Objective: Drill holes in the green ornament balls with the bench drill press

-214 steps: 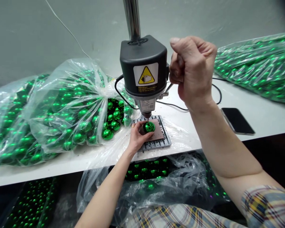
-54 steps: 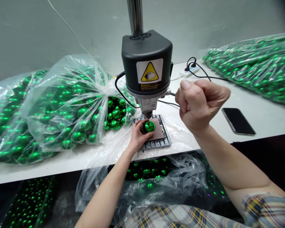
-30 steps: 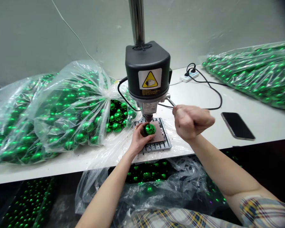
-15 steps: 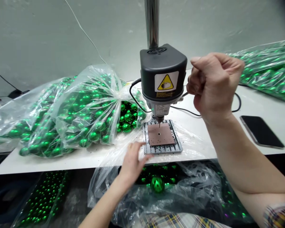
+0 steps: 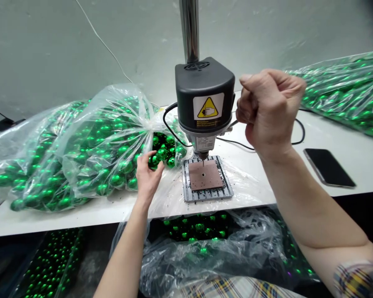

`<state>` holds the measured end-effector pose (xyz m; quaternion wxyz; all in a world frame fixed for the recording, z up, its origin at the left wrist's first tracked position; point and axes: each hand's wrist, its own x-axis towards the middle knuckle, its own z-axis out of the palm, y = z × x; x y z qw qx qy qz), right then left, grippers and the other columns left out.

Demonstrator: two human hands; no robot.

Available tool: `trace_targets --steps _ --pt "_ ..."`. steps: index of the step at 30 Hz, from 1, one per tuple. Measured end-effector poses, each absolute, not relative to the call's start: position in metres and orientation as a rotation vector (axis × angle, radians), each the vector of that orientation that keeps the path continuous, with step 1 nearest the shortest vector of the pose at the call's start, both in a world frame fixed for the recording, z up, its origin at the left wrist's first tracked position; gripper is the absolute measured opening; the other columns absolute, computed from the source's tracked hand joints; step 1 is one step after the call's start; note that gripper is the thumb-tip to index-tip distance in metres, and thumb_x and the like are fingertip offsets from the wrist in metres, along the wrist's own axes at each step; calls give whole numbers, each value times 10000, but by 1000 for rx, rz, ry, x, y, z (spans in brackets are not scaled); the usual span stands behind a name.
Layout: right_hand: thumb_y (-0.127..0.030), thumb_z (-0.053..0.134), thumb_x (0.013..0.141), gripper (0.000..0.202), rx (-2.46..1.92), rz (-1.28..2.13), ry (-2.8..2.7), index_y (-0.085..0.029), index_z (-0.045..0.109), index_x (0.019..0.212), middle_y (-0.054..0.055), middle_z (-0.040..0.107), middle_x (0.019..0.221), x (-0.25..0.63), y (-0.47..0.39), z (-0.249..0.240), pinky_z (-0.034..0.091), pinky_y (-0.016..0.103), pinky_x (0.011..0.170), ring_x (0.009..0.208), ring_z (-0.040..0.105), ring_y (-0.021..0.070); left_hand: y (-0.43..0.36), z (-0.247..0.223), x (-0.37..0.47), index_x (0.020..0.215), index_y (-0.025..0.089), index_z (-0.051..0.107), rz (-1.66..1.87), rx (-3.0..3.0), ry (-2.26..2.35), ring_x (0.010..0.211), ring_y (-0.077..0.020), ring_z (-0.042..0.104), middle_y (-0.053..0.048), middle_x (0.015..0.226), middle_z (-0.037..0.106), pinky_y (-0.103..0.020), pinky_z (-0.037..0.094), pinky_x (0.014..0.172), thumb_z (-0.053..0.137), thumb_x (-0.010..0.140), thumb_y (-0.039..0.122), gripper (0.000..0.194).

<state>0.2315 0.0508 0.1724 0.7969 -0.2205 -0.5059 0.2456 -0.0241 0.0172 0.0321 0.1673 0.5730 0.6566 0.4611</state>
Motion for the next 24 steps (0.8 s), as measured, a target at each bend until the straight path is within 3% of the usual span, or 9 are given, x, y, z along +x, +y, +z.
trace_targets --steps 4,7,14,18,24 --pt "-342 747 843 542 -495 515 -1163 -217 363 482 -63 312 391 236 57 169 138 278 318 315 268 56 -5 34 11 1169 238 551 1313 1023 1153 954 -212 691 -63 1094 683 -425 595 867 706 794 405 438" --pt "-448 738 860 573 -494 486 -1216 -217 347 510 -60 316 404 241 64 164 149 285 325 319 272 56 -8 20 35 1081 223 551 1222 766 968 1038 -236 703 -81 1148 702 -485 587 945 758 781 407 408" --pt "-474 706 887 561 -543 465 -1275 -232 346 530 -54 335 417 245 70 161 200 302 343 355 287 74 5 -11 51 1196 197 582 1309 809 1107 944 -197 716 -80 1075 745 -359 572 876 897 649 403 664" --pt "-505 713 873 571 -561 472 -1260 -234 356 520 -52 350 413 243 65 163 223 297 347 356 288 80 11 -17 56 1215 164 620 1291 1088 1206 995 -204 697 -94 1084 743 -350 547 905 873 674 386 637" --pt "-546 761 801 587 -479 562 -1231 -242 374 480 -55 360 384 241 61 173 162 310 304 310 260 86 20 -18 62 1185 166 662 1207 1272 1276 864 -197 687 -71 993 744 -321 570 754 874 651 337 599"
